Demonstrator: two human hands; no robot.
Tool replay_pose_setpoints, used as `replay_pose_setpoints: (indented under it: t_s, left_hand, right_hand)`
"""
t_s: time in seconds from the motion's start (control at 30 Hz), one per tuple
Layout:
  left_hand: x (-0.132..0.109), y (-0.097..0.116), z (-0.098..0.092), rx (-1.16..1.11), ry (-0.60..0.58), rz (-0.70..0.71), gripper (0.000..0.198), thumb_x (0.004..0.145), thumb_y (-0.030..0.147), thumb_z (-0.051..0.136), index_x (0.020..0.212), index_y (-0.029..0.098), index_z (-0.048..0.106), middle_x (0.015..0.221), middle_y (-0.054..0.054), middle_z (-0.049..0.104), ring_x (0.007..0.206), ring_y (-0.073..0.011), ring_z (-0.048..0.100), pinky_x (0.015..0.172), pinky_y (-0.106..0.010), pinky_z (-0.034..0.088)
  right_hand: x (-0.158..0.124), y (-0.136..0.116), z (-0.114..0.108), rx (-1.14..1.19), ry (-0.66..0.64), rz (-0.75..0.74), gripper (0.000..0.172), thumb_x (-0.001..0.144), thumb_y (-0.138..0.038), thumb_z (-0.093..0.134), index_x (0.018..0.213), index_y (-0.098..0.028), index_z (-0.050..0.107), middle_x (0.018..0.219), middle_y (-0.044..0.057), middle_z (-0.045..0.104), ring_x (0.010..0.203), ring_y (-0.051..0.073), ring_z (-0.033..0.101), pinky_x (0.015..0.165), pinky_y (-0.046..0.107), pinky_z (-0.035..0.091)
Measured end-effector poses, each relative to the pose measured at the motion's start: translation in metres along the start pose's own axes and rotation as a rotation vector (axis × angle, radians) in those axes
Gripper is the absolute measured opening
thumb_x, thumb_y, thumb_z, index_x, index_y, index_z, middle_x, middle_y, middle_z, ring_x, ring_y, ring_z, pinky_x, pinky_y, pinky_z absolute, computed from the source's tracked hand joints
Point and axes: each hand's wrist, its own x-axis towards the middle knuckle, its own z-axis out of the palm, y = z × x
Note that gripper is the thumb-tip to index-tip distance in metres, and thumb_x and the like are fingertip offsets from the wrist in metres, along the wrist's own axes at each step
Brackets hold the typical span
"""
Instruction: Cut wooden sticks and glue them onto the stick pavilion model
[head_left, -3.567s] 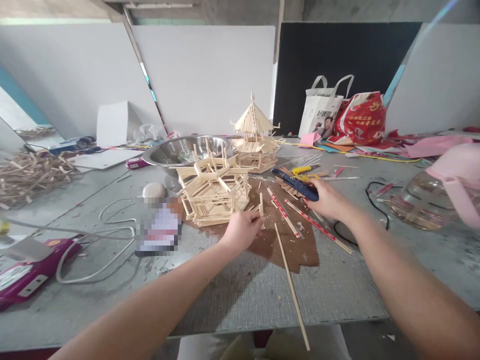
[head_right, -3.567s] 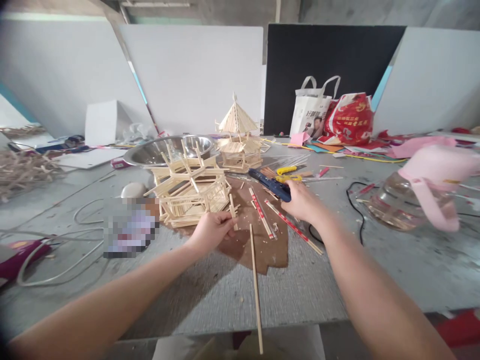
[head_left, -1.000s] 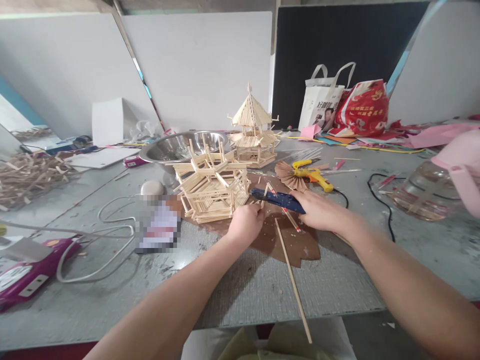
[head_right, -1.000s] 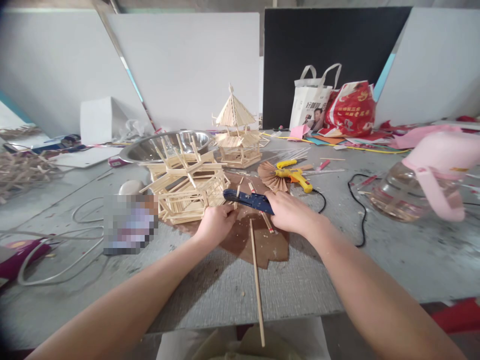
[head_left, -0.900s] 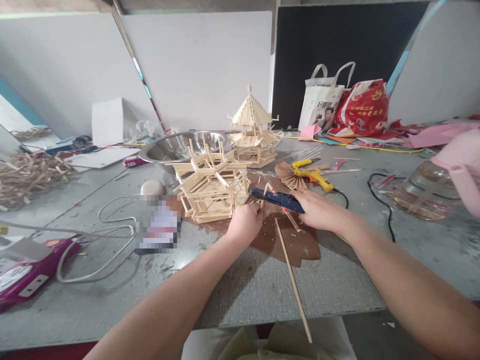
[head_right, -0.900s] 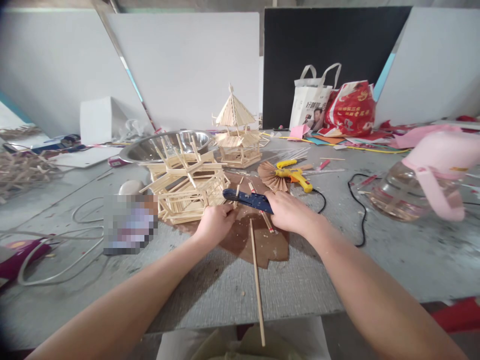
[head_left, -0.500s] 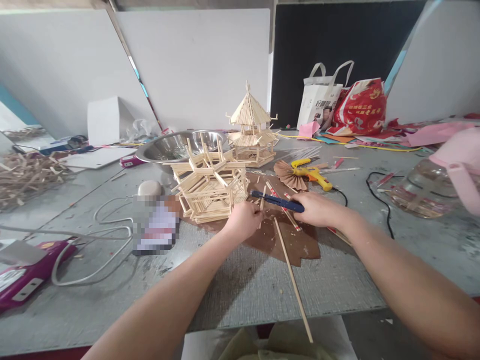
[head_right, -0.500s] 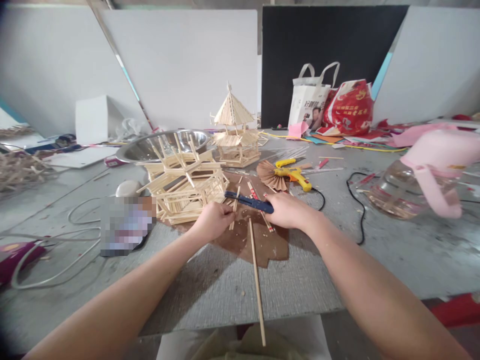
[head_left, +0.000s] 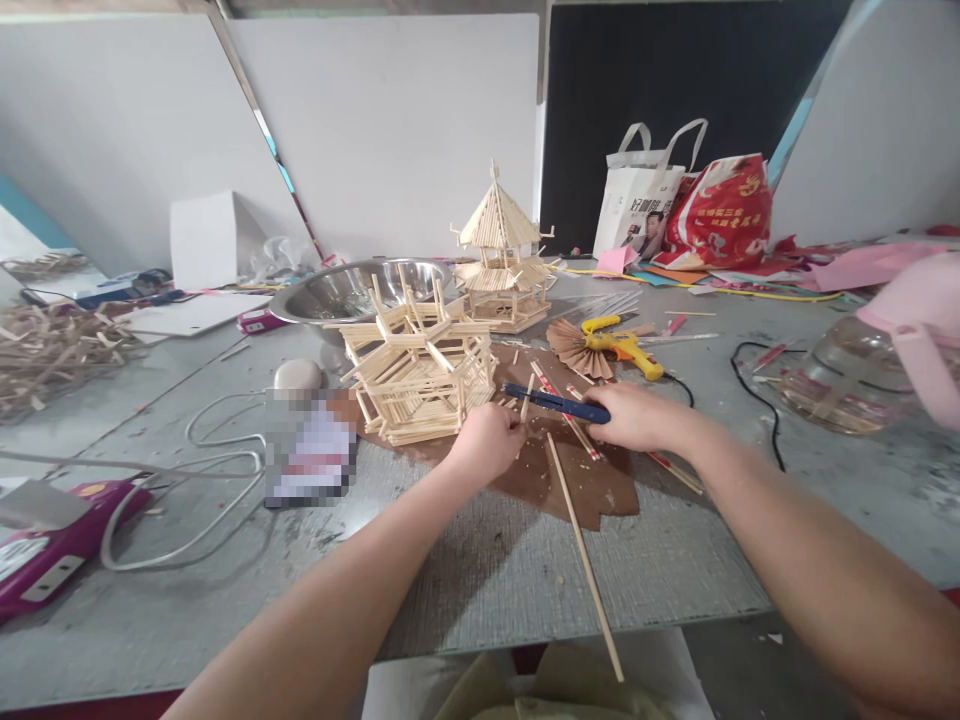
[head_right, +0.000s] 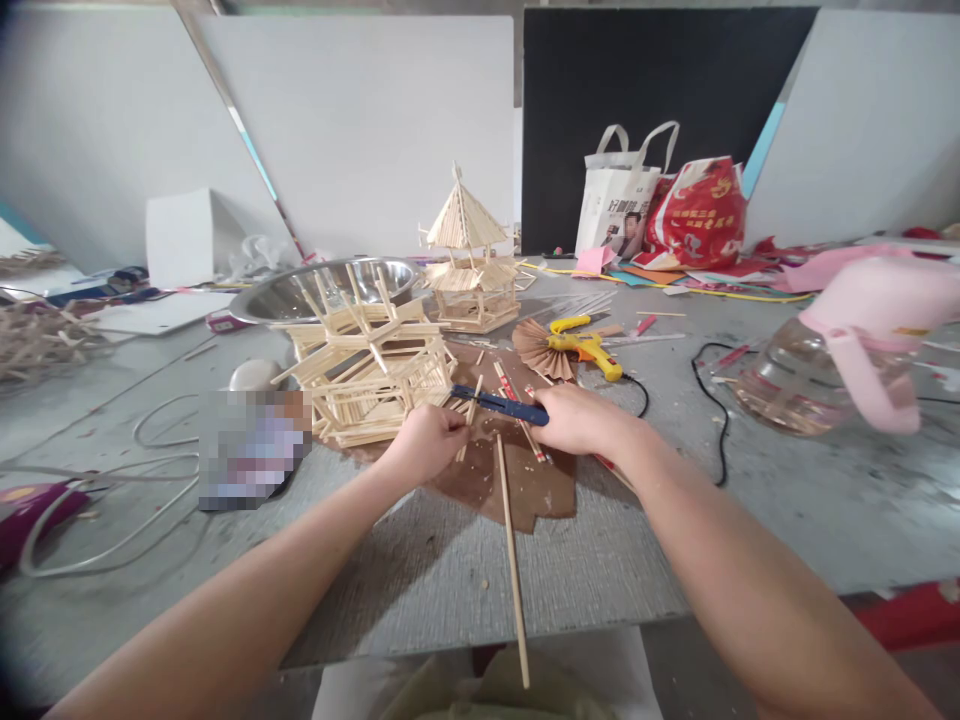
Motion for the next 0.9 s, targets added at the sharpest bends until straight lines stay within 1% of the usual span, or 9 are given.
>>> replay_pose_setpoints:
  t_s: [0.03,0.1,0.2,0.27,0.33,0.43,0.57,0.8,0.9]
  left_hand:
    - [0.000,0.000,0.000,0.019,0.003,0.000,0.025,0.070,0.019,0.042,0.050,0.014,0.056,0.042,0.002,0.039,0.046,-0.0101,0.035,0.046,-0.023,0.025]
    - [0.000,0.000,0.002,0.050,0.005,0.001,0.025,0.070,0.019,0.041,0.054,0.014,0.059,0.045,0.001,0.044,0.048,-0.0109,0.039,0.048,-0.023,0.028]
    - [0.000,-0.001,0.004,0.081,-0.001,-0.004,0.025,0.072,0.020,0.041,0.058,0.014,0.061,0.049,-0.001,0.050,0.051,-0.0120,0.044,0.050,-0.023,0.031]
    - [0.000,-0.002,0.005,0.094,-0.008,-0.014,0.026,0.073,0.022,0.040,0.060,0.014,0.062,0.052,-0.002,0.053,0.052,-0.0127,0.046,0.051,-0.023,0.032]
    - [0.001,-0.003,0.006,0.104,-0.015,-0.023,0.027,0.073,0.023,0.040,0.063,0.015,0.063,0.055,-0.003,0.056,0.053,-0.0133,0.048,0.052,-0.024,0.033]
    - [0.000,-0.003,0.007,0.115,-0.020,-0.027,0.027,0.073,0.023,0.040,0.065,0.015,0.064,0.058,-0.004,0.059,0.055,-0.0135,0.050,0.053,-0.023,0.035]
    - [0.000,-0.003,0.008,0.125,-0.019,-0.031,0.027,0.073,0.022,0.039,0.065,0.015,0.064,0.059,-0.004,0.060,0.057,-0.0135,0.052,0.055,-0.023,0.036]
    - [0.002,-0.004,0.009,0.137,-0.022,-0.042,0.028,0.074,0.024,0.038,0.067,0.016,0.064,0.062,-0.005,0.061,0.061,-0.0145,0.054,0.059,-0.024,0.038]
    - [0.002,-0.005,0.009,0.141,-0.019,-0.045,0.028,0.075,0.024,0.038,0.066,0.016,0.064,0.061,-0.004,0.061,0.060,-0.0143,0.054,0.058,-0.024,0.038]
  right_hand:
    - [0.000,-0.001,0.000,-0.015,0.010,0.006,0.021,0.070,-0.038,0.048,0.078,-0.020,0.056,0.078,0.005,0.063,0.068,0.018,0.056,0.052,0.024,0.034]
    - [-0.001,-0.003,-0.001,-0.031,0.010,0.027,0.033,0.071,-0.050,0.045,0.079,-0.021,0.056,0.078,0.006,0.064,0.068,0.019,0.057,0.051,0.025,0.034]
    - [-0.002,-0.007,-0.004,-0.036,-0.011,0.059,0.057,0.073,-0.066,0.025,0.079,-0.019,0.058,0.080,0.009,0.064,0.071,0.021,0.058,0.052,0.026,0.034]
    - [-0.003,-0.009,-0.004,-0.036,-0.019,0.081,0.069,0.075,-0.066,0.010,0.078,-0.017,0.059,0.080,0.011,0.064,0.075,0.023,0.059,0.056,0.028,0.036]
    - [-0.003,-0.011,-0.004,-0.045,-0.025,0.114,0.076,0.075,-0.065,0.002,0.077,-0.017,0.059,0.081,0.013,0.064,0.077,0.025,0.059,0.058,0.029,0.037]
    - [-0.001,-0.012,-0.002,-0.081,-0.033,0.157,0.079,0.074,-0.066,-0.001,0.079,-0.016,0.061,0.082,0.014,0.064,0.078,0.026,0.059,0.058,0.030,0.037]
    - [0.002,-0.011,0.000,-0.120,-0.017,0.158,0.080,0.074,-0.066,-0.001,0.080,-0.016,0.061,0.082,0.015,0.064,0.079,0.026,0.059,0.058,0.030,0.037]
    - [0.004,-0.011,0.002,-0.099,-0.020,0.183,0.080,0.073,-0.067,0.000,0.079,-0.017,0.063,0.081,0.014,0.065,0.078,0.026,0.059,0.058,0.030,0.037]
    - [0.005,-0.011,0.004,-0.082,-0.032,0.194,0.080,0.074,-0.066,0.001,0.081,-0.017,0.063,0.082,0.014,0.064,0.079,0.026,0.059,0.060,0.031,0.037]
